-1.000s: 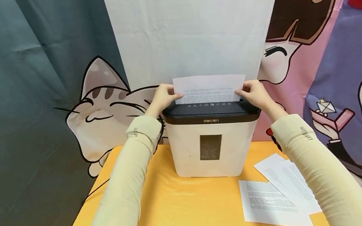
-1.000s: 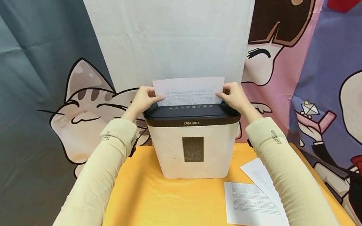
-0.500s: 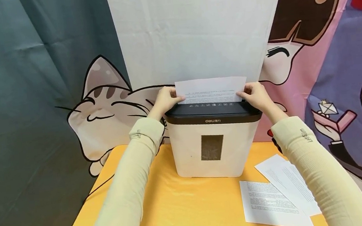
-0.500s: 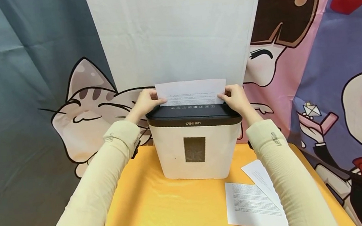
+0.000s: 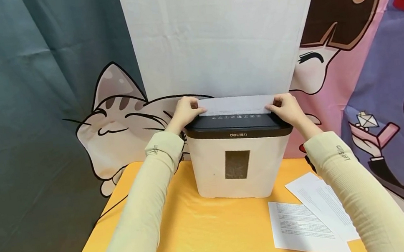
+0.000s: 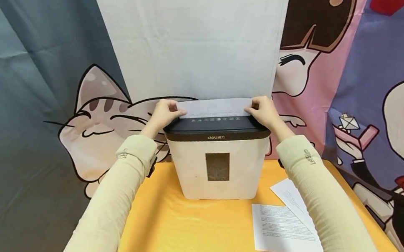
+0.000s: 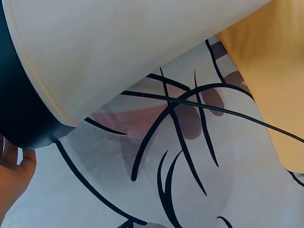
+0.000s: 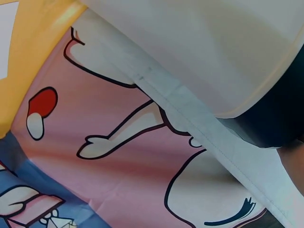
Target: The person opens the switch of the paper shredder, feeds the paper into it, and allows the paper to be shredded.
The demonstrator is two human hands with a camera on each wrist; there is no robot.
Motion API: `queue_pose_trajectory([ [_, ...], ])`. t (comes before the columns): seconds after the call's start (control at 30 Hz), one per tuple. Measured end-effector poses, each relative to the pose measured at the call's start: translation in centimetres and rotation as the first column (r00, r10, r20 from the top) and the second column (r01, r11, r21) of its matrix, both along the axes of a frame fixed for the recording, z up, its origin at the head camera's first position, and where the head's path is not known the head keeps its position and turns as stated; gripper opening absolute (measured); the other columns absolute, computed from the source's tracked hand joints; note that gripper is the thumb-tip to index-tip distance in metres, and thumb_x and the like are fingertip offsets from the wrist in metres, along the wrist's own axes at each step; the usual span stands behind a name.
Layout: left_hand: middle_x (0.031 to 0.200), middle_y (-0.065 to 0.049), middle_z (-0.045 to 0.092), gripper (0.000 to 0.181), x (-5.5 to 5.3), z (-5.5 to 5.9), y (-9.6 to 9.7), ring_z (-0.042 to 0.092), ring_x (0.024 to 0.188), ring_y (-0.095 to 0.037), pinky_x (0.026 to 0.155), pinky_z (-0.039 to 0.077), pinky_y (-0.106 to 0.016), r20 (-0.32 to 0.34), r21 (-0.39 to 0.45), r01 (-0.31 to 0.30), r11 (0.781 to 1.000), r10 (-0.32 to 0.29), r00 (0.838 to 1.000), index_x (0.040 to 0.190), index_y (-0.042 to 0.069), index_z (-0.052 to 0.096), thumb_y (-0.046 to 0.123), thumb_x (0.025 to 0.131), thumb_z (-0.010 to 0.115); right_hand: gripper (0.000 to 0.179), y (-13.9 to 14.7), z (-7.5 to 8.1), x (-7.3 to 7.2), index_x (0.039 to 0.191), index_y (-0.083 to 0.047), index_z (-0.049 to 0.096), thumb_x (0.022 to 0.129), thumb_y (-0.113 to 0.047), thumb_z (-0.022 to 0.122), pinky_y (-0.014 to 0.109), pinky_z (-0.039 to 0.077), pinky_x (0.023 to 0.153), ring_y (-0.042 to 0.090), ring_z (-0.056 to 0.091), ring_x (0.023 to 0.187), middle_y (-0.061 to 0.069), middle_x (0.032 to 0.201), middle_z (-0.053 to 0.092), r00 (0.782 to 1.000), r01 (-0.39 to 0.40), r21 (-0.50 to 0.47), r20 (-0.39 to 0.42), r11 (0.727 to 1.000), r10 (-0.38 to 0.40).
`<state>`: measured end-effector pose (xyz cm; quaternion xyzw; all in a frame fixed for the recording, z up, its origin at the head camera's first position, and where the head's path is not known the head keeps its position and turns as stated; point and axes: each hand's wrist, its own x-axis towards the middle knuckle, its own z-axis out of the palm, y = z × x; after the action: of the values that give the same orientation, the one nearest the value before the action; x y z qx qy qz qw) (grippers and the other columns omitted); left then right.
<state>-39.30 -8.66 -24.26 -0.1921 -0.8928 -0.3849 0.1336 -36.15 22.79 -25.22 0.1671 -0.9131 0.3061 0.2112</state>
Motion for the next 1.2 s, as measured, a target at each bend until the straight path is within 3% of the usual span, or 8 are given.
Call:
queue_pose_trajectory([
  [0.13,0.068,-0.004,0.057,0.017,0.07,0.00,-0.01,0.052,0.073,-0.019,0.072,0.042,-0.027,0.019,0.013,-0.005,1.000,0.005,1.000,0.075,0.001,0.065,0.014,0.083,0.072,0.016,-0.03,0.02,-0.04,0.080,0.006,0.063,0.088,-0.008,0.065,0.020,0.032,0.056,0.001,0.037,0.054,0.015,0.063,0.056,1.000,-0.008,-0.013,0.000,1.000,0.008],
  [0.27,0.084,-0.013,0.067,0.019,0.01,-0.12,0.06,0.059,0.082,-0.023,0.080,0.046,-0.032,0.026,0.016,-0.002,1.000,0.002,1.000,0.093,-0.001,0.071,0.016,0.084,0.071,0.016,-0.11,-0.11,-0.01,0.091,0.006,0.068,0.088,-0.009,0.065,0.015,0.035,0.058,-0.004,0.042,0.057,0.022,0.074,0.064,1.000,-0.009,-0.036,0.009,0.999,0.009],
  [0.53,0.088,-0.014,0.071,0.014,-0.10,-0.29,0.20,0.063,0.080,-0.022,0.080,0.047,-0.030,0.019,0.045,0.006,0.999,-0.006,1.000,0.089,0.001,0.073,0.014,0.084,0.071,0.016,-0.46,-0.29,0.03,0.093,0.005,0.069,0.090,-0.009,0.062,0.012,0.036,0.059,-0.007,0.045,0.063,0.024,0.086,0.067,0.999,-0.036,-0.096,-0.003,0.995,0.036],
  [0.97,0.087,-0.015,0.071,0.015,0.11,-0.25,0.15,0.061,0.080,-0.020,0.084,0.045,-0.030,0.019,0.069,0.007,0.998,-0.008,1.000,0.089,-0.001,0.072,0.013,0.083,0.072,0.016,-0.44,-0.23,0.24,0.092,0.006,0.069,0.089,-0.009,0.063,0.008,0.037,0.061,-0.011,0.047,0.060,0.026,0.086,0.068,0.999,-0.032,-0.113,0.004,0.993,0.032],
  [1.2,0.090,-0.016,0.072,0.015,0.69,-0.44,-0.02,0.064,0.084,-0.023,0.088,0.046,-0.032,0.009,0.075,0.034,0.997,-0.035,0.999,0.090,0.000,0.072,0.014,0.085,0.070,0.019,-0.05,-0.09,0.78,0.096,0.008,0.068,0.091,-0.009,0.061,0.008,0.039,0.060,-0.006,0.050,0.063,0.027,0.087,0.066,0.999,-0.045,-0.184,-0.005,0.982,0.045],
])
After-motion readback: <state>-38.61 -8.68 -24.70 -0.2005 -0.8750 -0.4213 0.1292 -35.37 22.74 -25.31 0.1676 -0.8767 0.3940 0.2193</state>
